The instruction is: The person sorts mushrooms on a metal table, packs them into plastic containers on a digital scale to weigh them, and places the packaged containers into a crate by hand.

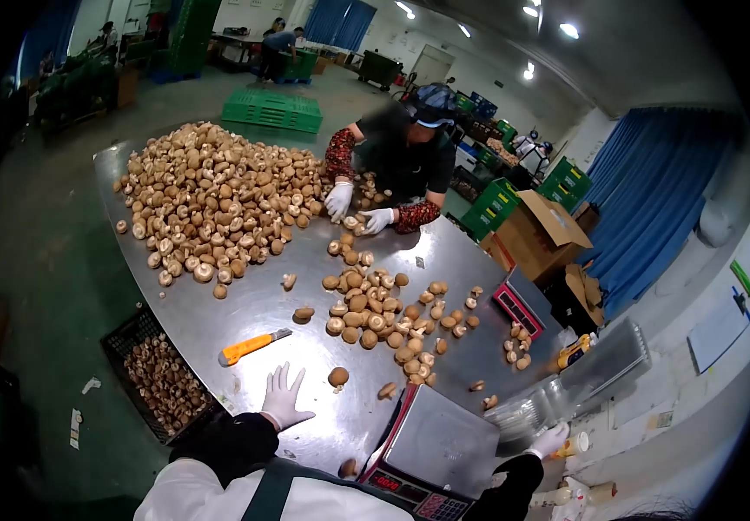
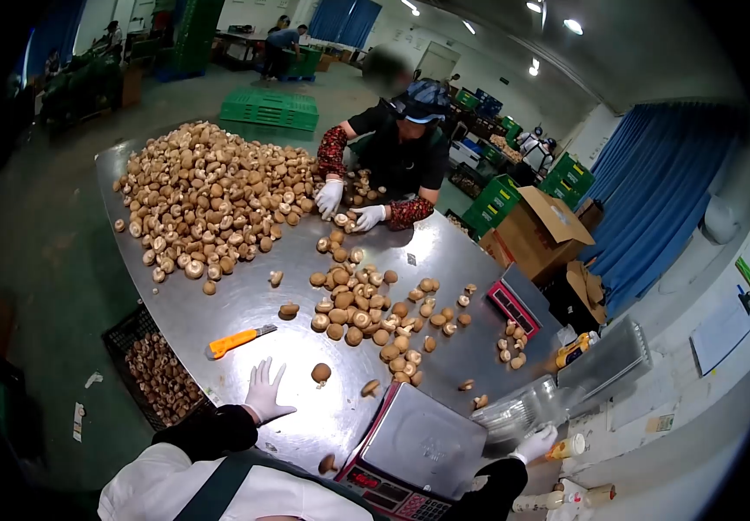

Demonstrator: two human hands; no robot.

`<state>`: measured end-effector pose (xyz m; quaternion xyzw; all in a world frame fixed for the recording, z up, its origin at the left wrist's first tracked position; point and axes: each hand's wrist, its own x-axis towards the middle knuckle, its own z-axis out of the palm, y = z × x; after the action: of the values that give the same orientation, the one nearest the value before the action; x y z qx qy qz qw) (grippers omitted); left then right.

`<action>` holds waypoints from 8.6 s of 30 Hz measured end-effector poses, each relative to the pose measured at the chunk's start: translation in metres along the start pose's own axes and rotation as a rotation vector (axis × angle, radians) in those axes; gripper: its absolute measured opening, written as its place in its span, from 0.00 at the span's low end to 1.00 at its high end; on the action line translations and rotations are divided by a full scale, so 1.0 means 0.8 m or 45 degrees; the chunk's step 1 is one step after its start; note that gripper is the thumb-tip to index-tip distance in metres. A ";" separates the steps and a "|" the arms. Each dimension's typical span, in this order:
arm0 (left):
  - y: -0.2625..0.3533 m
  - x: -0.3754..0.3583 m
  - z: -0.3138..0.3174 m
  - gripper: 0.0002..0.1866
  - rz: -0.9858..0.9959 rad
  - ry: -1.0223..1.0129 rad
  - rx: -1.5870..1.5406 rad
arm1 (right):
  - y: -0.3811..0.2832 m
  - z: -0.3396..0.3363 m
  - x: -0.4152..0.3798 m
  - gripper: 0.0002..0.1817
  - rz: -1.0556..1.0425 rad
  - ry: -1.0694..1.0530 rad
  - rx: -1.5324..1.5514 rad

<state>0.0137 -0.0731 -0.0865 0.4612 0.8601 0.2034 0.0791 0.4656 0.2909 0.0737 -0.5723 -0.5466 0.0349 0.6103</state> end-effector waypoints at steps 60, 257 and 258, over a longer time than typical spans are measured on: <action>0.013 0.406 0.038 0.41 0.576 -0.246 -0.882 | -0.193 0.373 -0.390 0.35 0.240 -0.900 0.346; 0.364 0.093 -0.006 0.25 1.098 -0.097 -0.610 | -0.119 -0.065 -0.211 0.27 -0.393 -0.967 -0.357; 0.362 0.103 0.002 0.25 1.101 -0.048 -0.548 | -0.114 -0.061 -0.219 0.27 -0.340 -0.989 -0.371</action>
<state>0.1884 0.1381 0.0389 0.7531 0.5265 0.3825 0.0964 0.3766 0.1103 0.0433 -0.5211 -0.8041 0.0906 0.2715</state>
